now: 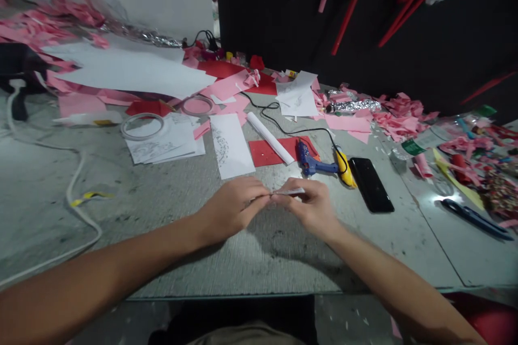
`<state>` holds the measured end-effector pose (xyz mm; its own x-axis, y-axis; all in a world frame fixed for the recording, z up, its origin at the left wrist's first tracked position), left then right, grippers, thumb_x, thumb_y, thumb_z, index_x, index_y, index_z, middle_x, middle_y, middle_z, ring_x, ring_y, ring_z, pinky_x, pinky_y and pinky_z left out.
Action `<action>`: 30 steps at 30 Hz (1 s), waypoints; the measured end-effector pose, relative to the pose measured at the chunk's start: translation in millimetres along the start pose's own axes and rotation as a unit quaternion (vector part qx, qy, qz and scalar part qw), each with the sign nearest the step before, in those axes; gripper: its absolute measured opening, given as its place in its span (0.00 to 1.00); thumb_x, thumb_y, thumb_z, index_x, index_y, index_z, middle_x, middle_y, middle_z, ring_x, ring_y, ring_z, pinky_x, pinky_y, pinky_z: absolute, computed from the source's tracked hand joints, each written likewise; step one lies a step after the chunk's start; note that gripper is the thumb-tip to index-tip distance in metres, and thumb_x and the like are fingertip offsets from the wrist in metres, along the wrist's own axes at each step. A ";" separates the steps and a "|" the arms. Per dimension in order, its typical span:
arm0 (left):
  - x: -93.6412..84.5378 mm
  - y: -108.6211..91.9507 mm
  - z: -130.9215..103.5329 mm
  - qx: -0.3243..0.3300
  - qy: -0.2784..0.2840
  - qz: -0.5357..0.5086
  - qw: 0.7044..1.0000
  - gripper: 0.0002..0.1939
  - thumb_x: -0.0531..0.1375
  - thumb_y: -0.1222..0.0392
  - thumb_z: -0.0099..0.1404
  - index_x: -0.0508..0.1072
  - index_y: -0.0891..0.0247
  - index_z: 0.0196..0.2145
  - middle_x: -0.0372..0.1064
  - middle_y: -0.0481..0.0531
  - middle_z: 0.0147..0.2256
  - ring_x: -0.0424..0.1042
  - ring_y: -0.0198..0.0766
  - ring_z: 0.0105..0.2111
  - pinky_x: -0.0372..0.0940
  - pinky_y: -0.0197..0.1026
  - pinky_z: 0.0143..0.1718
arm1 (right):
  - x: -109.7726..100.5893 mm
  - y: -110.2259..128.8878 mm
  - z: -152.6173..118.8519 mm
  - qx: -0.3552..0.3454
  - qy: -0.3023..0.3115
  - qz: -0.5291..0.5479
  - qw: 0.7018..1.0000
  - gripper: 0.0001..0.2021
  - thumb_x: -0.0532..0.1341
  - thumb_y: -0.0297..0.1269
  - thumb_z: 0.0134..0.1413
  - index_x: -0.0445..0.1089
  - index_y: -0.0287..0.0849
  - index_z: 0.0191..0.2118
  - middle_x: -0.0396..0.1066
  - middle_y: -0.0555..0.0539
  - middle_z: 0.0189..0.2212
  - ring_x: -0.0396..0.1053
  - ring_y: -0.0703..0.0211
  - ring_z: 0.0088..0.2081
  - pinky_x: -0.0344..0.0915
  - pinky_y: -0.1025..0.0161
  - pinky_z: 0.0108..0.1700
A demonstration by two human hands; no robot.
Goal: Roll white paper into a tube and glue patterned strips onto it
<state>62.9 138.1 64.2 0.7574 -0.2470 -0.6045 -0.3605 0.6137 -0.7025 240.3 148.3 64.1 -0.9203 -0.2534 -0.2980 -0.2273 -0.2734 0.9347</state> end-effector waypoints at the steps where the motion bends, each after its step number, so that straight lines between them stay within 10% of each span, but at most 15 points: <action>1: -0.2 1.8 0.3 -0.014 -0.002 -0.008 1.000 0.12 0.57 0.63 0.78 0.79 0.63 0.38 0.77 0.50 0.34 0.74 0.39 0.36 0.65 0.41 0.40 | -2.3 6.5 -3.8 -0.054 -0.024 -0.046 0.997 0.07 0.73 0.40 0.60 0.82 0.45 0.33 0.79 0.48 0.27 0.71 0.59 0.28 0.66 0.60 0.32; 5: 2.1 -1.4 0.8 0.045 0.008 0.015 0.999 0.14 0.55 0.65 0.79 0.77 0.63 0.36 0.76 0.50 0.33 0.73 0.39 0.35 0.64 0.41 0.39 | -1.8 19.7 -11.6 -0.153 0.010 -0.096 0.983 0.02 0.71 0.35 0.59 0.82 0.47 0.34 0.79 0.47 0.27 0.71 0.58 0.28 0.65 0.59 0.32; 13: 3.5 -11.9 -2.0 0.152 0.002 0.081 0.985 0.15 0.52 0.65 0.80 0.75 0.63 0.36 0.72 0.51 0.31 0.69 0.40 0.33 0.62 0.42 0.37 | 10.9 -15.1 2.2 0.216 0.107 0.225 0.944 0.20 0.76 0.50 0.49 0.69 0.44 0.26 0.61 0.56 0.18 0.52 0.66 0.19 0.47 0.64 0.20; 17: 3.9 -6.5 -0.9 0.050 0.027 -0.008 0.998 0.15 0.54 0.66 0.78 0.74 0.63 0.33 0.73 0.49 0.31 0.72 0.37 0.34 0.64 0.39 0.39 | -1.3 7.0 -4.7 -0.027 0.065 0.001 0.998 0.13 0.73 0.41 0.58 0.72 0.45 0.28 0.68 0.52 0.22 0.61 0.62 0.25 0.58 0.61 0.29; 21: 3.4 -11.4 -1.5 0.043 0.006 -0.034 0.998 0.17 0.53 0.67 0.78 0.72 0.63 0.31 0.71 0.49 0.30 0.71 0.36 0.33 0.64 0.38 0.37 | -2.8 27.0 -17.5 -0.209 0.055 -0.154 0.964 0.03 0.69 0.33 0.61 0.77 0.47 0.36 0.73 0.49 0.25 0.67 0.59 0.27 0.61 0.58 0.31; 26: -1.7 -10.6 -0.6 0.031 -0.041 -0.027 0.998 0.12 0.55 0.61 0.80 0.77 0.63 0.40 0.75 0.50 0.32 0.72 0.38 0.34 0.65 0.40 0.38 | -12.7 12.8 -0.3 -0.039 -0.033 0.007 0.999 0.11 0.70 0.41 0.63 0.74 0.45 0.30 0.71 0.52 0.23 0.66 0.62 0.24 0.62 0.61 0.28; 30: -2.1 -0.8 -0.6 -0.027 -0.026 -0.024 0.999 0.15 0.57 0.62 0.79 0.75 0.62 0.32 0.72 0.47 0.28 0.71 0.36 0.30 0.62 0.39 0.36 | -3.3 -6.0 7.7 0.086 0.029 0.114 0.989 0.15 0.76 0.47 0.55 0.75 0.43 0.31 0.67 0.55 0.19 0.63 0.64 0.21 0.61 0.63 0.25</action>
<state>61.3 137.7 65.8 0.8015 -0.2351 -0.5499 -0.3508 0.5597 -0.7508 242.3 157.9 60.9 -0.9354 -0.3443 -0.0807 -0.0702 -0.0430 0.9966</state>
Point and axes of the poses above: each hand's wrist, its own z-axis towards the middle knuckle, its own x-axis out of the palm, y = z × x, the point moved 5 cm from there along z, towards the middle knuckle
